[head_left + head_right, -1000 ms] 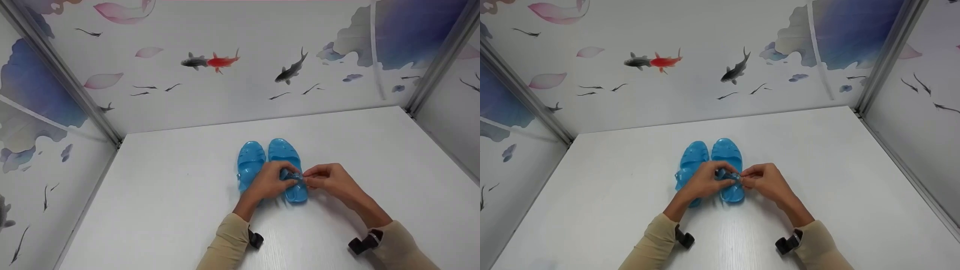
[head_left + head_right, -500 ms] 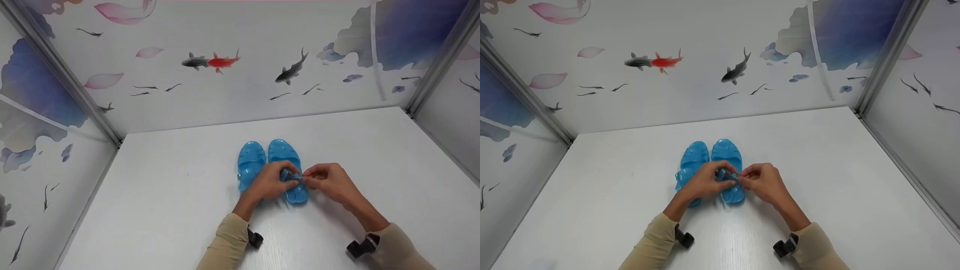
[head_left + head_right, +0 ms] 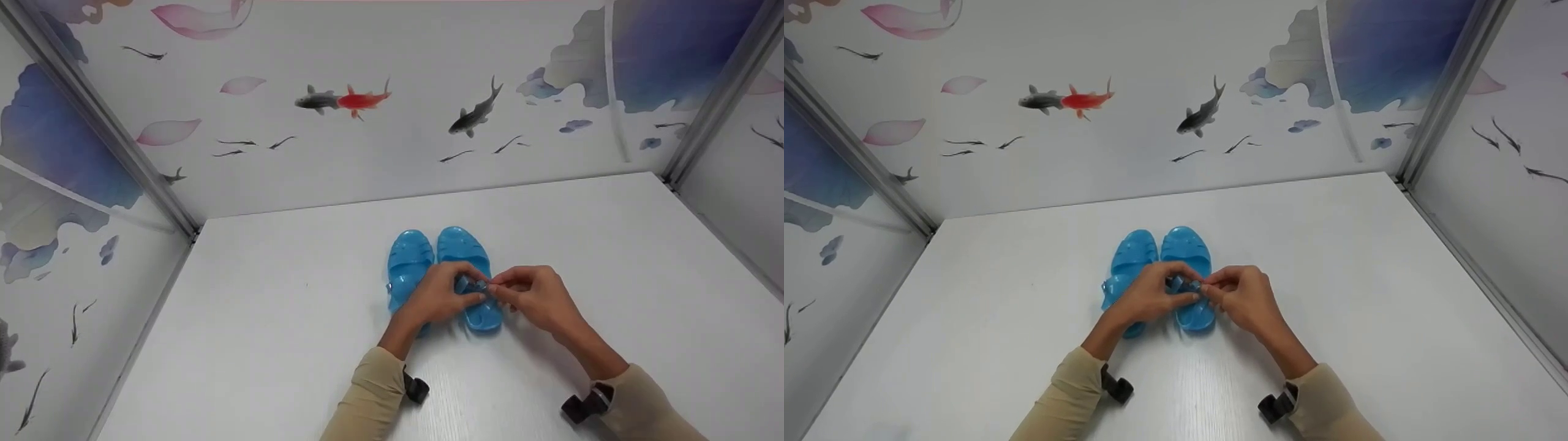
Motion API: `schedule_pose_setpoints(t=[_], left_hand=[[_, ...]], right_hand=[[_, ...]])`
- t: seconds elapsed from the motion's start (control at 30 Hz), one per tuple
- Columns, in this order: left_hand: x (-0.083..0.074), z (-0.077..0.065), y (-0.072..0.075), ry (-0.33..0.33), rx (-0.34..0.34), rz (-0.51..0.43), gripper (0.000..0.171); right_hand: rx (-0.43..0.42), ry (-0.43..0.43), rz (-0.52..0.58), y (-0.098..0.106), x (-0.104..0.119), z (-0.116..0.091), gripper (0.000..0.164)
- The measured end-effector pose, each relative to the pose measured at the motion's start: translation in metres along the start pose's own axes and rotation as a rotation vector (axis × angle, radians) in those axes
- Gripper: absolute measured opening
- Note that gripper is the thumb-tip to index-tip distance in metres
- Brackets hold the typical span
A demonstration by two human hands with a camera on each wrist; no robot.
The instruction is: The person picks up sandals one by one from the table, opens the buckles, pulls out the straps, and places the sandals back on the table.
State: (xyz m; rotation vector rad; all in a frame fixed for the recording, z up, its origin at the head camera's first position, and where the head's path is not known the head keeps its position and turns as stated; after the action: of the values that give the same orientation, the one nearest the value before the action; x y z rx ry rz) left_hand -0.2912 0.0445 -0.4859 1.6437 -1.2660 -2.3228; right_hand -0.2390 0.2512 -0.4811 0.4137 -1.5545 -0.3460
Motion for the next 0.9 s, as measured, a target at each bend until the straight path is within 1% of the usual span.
schedule_pose_setpoints(t=[0.1,0.23,0.33,0.5,0.67,0.77,0.9], left_hand=[[-0.001,0.0,-0.001,0.011,-0.001,0.0,0.025],[-0.001,-0.001,-0.004,0.013,0.005,-0.004,0.024],[-0.001,-0.001,-0.004,0.003,0.01,-0.013,0.023],[0.0,-0.001,0.0,-0.032,0.054,-0.035,0.025],[0.003,-0.001,0.007,-0.061,0.101,-0.062,0.027],[0.004,-0.001,0.009,-0.062,0.109,-0.065,0.026],[0.006,-0.001,0.009,-0.07,0.097,-0.062,0.025]], right_hand=[[0.016,-0.012,-0.005,0.004,-0.001,0.0,0.025],[0.063,-0.047,0.007,0.01,-0.005,0.0,0.031],[0.085,-0.056,0.01,0.012,-0.006,0.0,0.031],[0.078,-0.064,0.007,0.012,-0.005,-0.001,0.026],[0.071,-0.085,0.025,0.01,-0.004,-0.001,0.027],[0.068,-0.084,0.018,0.009,-0.004,0.0,0.025],[0.059,-0.064,0.013,0.007,-0.005,0.0,0.022]])
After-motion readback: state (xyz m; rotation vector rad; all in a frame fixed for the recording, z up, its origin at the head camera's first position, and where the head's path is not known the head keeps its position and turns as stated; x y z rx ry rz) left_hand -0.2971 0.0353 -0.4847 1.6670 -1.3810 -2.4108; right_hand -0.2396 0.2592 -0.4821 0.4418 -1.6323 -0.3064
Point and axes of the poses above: each hand's wrist, its own z-axis towards the middle knuckle, its own y-axis out of the back of the hand, x = y × z, the point moved 2 cm from there along z, towards the middle knuckle, and after that the axes turned 1 degree about -y, right-handed, at the moved point
